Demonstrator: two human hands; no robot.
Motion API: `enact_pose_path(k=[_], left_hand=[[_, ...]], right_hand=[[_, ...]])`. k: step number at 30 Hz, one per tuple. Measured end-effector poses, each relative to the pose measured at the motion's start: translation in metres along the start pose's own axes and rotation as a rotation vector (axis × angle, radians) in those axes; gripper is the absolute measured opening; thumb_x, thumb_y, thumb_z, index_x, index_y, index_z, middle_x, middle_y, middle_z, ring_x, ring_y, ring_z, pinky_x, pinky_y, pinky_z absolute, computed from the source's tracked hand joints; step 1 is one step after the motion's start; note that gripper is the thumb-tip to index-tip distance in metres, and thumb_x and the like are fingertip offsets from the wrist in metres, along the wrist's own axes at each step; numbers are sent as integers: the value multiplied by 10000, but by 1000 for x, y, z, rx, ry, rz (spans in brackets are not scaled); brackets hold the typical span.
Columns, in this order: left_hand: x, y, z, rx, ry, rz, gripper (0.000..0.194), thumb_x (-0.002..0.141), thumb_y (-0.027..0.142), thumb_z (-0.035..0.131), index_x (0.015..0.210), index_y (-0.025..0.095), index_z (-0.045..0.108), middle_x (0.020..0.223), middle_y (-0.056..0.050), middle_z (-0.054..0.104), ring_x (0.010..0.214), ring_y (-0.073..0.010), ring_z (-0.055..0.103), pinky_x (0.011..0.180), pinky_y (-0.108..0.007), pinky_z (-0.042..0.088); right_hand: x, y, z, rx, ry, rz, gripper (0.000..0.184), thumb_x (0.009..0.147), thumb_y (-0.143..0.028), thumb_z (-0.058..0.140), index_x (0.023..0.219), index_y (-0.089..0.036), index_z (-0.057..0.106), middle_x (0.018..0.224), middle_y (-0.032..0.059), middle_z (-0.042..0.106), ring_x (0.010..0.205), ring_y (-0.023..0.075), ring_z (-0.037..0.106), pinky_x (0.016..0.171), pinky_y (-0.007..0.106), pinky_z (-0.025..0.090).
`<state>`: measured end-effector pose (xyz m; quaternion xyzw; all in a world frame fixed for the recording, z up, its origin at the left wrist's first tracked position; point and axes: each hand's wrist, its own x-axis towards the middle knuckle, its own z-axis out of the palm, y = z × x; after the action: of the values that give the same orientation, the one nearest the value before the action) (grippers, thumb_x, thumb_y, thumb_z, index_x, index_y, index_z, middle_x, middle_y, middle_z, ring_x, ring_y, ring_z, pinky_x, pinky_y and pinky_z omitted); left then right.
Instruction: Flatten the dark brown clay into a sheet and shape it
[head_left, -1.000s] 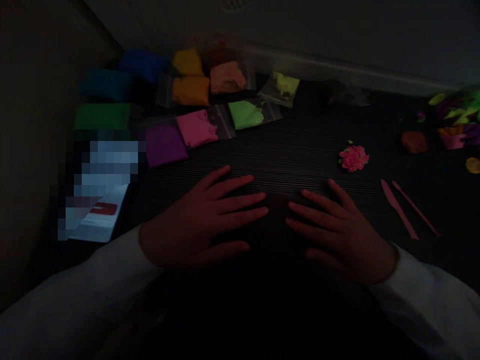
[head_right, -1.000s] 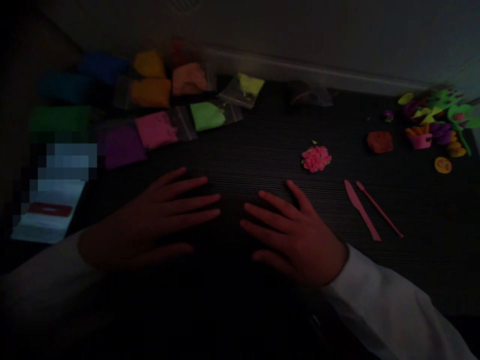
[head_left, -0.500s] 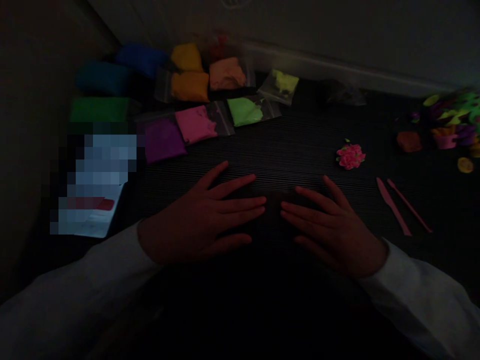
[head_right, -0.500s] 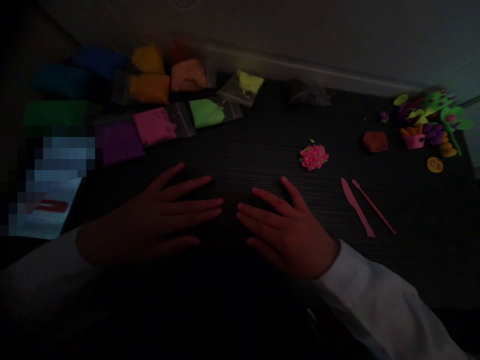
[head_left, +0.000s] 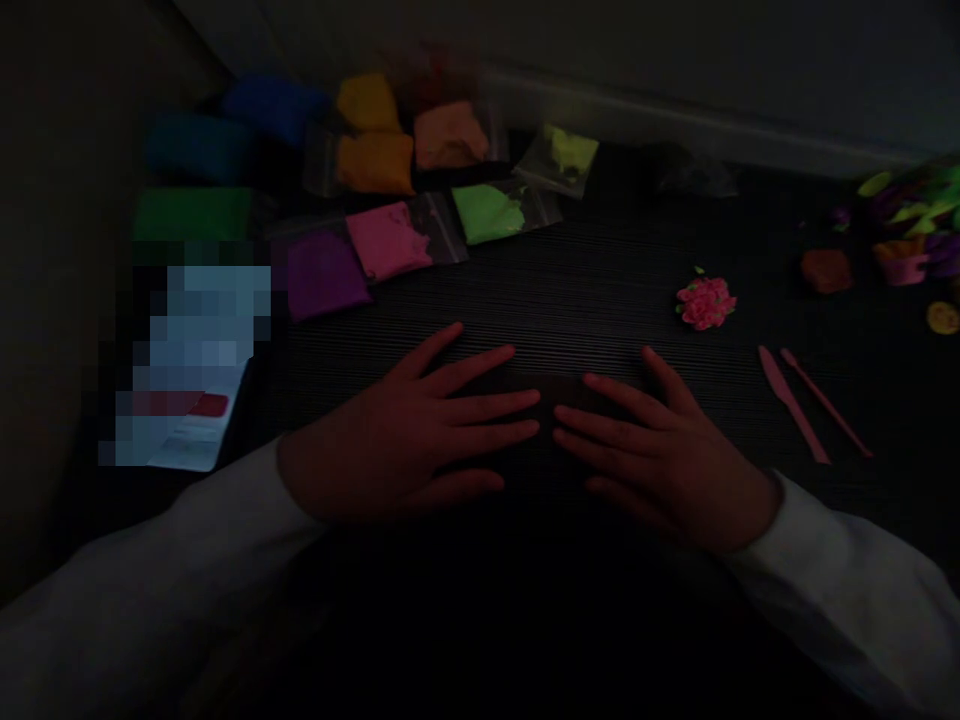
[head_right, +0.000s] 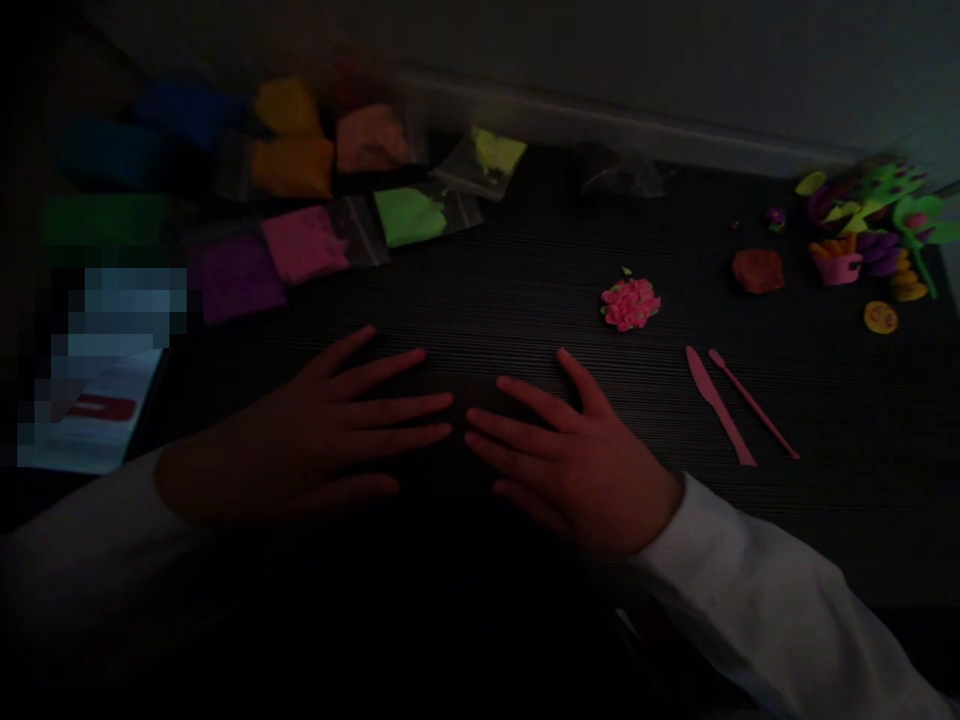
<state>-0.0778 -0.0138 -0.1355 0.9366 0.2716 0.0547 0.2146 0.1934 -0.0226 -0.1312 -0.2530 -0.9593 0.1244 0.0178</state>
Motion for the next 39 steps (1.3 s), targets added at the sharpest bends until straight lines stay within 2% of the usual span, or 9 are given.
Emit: enact_pose_path(k=[8,14,19,25,30,39], left_hand=[[1,1,-2,-5,-2,11,480,784,443,478,1250,367,393,1327,46,423,1307,-273,215,1073,-542,50],[-3,-2,-4,39,48,11,499,818,311,451,1301,301,329,1379,19,346,1321,-231,185,1076,-487,144],[-4,-5,-4,82,21,39,436,804,313,459,1237,354,416,1356,49,380,1314,-248,203,1074,-509,114],[-2,-3,-4,80,2,40,435,803,336,457,1237,345,420,1383,45,335,1315,-263,195,1069,-512,136],[-1,1,-5,19,20,10,456,795,331,453,1248,355,403,1357,41,381,1305,-257,229,1078,-498,136],[0,2,-2,-5,-7,24,459,807,334,440,1262,353,384,1348,60,391,1310,-244,220,1092,-488,86]], right_hand=[[-1,1,1,-17,12,-5,417,844,-317,445,1259,-312,397,1331,-62,422,1296,257,241,1050,592,46],[-1,2,2,-6,29,-6,418,838,-280,462,1252,-304,406,1312,-53,449,1293,251,248,1040,604,74],[-1,3,2,11,51,-17,438,820,-253,490,1249,-296,413,1279,-22,491,1277,253,282,1023,617,104],[-2,6,1,11,78,31,459,811,-200,484,1258,-279,411,1303,-23,464,1284,242,270,1046,576,118],[-2,7,-1,52,123,35,460,802,-197,477,1252,-273,423,1286,-9,484,1276,242,289,1043,569,135],[0,3,0,49,65,-22,438,808,-251,482,1243,-260,437,1279,-5,491,1263,266,306,1028,608,96]])
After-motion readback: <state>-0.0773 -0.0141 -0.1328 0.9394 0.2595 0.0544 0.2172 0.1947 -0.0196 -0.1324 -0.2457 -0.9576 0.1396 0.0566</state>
